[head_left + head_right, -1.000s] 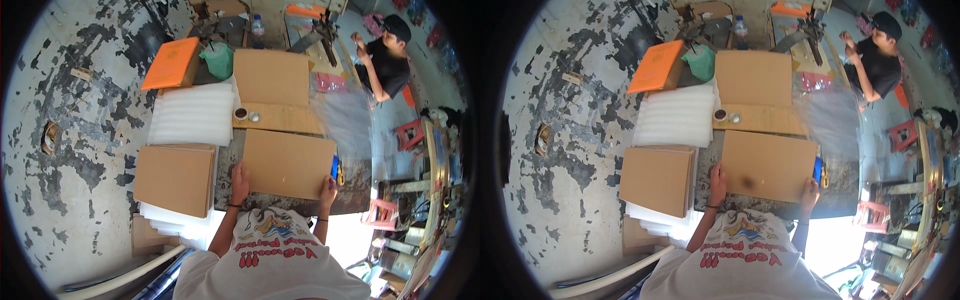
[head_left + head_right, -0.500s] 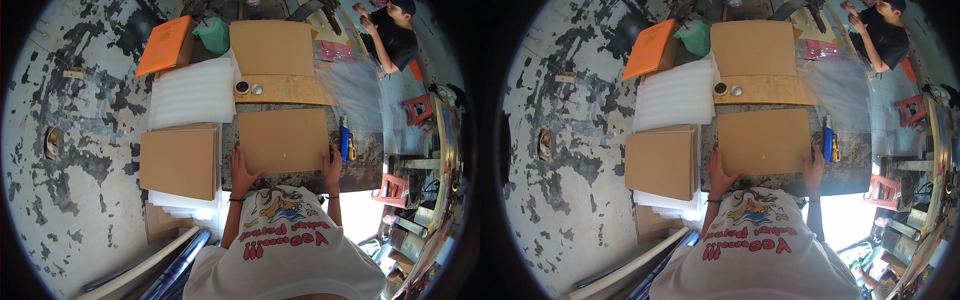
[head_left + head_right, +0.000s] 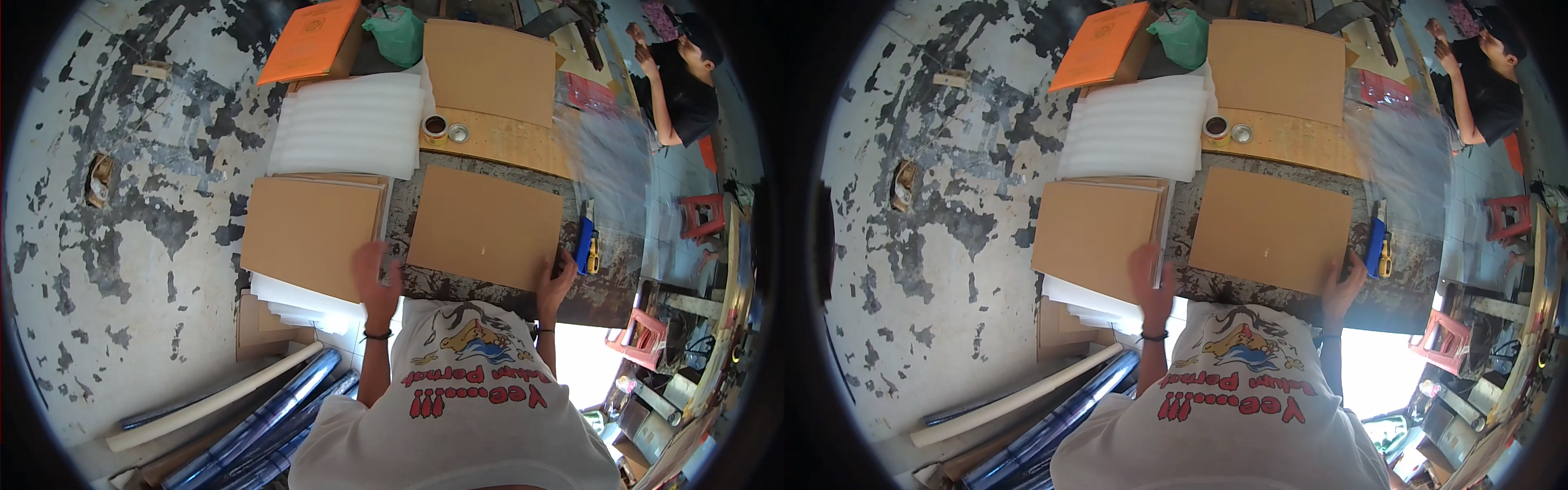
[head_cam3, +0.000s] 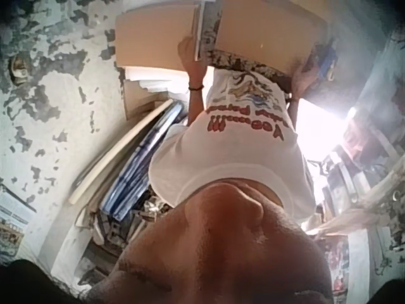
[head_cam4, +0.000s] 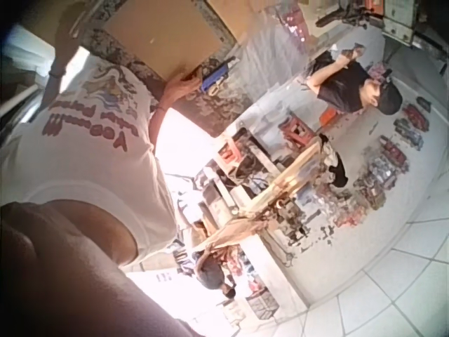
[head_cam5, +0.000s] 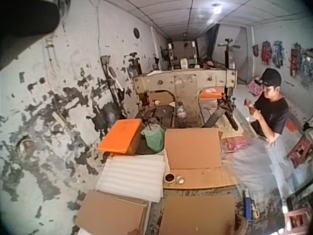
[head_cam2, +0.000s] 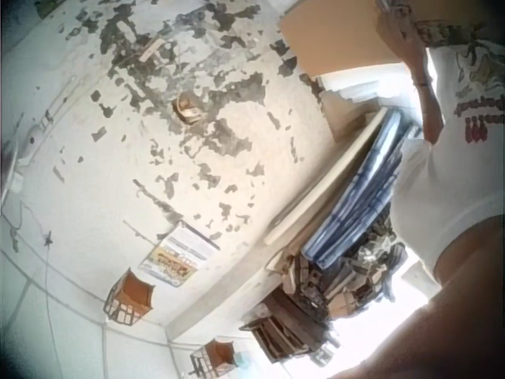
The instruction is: The person layers pieces of cardboard and white foam sheets on a workbench, pressing the layers together by hand.
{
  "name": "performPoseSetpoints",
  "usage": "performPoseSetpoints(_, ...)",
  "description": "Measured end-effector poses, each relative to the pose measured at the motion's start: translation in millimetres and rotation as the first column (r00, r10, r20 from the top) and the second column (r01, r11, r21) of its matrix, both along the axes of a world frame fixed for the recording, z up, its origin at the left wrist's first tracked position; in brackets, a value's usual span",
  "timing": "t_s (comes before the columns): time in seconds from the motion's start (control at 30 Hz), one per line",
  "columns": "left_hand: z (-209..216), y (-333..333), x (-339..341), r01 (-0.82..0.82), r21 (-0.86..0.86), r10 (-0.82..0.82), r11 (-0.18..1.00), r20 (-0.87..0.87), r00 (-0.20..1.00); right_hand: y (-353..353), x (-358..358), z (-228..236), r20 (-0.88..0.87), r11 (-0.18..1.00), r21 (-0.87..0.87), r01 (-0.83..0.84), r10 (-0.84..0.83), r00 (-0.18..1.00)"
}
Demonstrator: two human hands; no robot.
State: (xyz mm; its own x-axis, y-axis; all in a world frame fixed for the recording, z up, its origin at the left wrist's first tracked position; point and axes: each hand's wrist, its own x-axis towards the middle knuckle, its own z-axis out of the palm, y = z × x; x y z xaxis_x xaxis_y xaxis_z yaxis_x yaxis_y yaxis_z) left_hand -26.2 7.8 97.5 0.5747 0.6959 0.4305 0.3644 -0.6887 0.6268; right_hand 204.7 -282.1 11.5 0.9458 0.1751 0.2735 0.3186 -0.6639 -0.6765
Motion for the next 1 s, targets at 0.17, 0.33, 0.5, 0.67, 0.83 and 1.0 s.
performPoseSetpoints(0.17, 26, 40, -42, -0.249, 0.052, 0.252, 0.967, -0.072, 0.965, 66, 23, 30, -0.086, 0.957, 0.234, -0.172, 0.197, 0.977)
performPoseSetpoints(0.33, 7, 81, -22, -0.153, 0.155, 0.197, 0.976, -0.327, 0.924, 129, 15, 68, -0.047, 0.810, 0.297, -0.506, 0.542, 0.839)
performPoseSetpoints(0.5, -2, 133, -4, -0.115, 0.257, 0.230, 0.960, -0.478, 0.848, 96, 8, 38, -0.029, 0.851, 0.225, -0.474, 0.492, 0.870)
performPoseSetpoints(0.67, -21, 137, -2, -0.065, 0.222, 0.183, 0.973, -0.567, 0.804, 19, 8, 12, 0.013, 0.964, 0.089, -0.250, 0.250, 0.968)
performPoseSetpoints(0.83, -23, 138, 3, -0.054, 0.251, 0.200, 0.967, -0.604, 0.772, -12, 12, -7, 0.124, 0.991, 0.057, -0.118, 0.111, 0.986)
performPoseSetpoints(1.0, -25, 137, 4, -0.062, 0.245, 0.198, 0.967, -0.582, 0.789, -6, 18, -5, 0.211, 0.989, 0.000, -0.151, 0.148, 0.966)
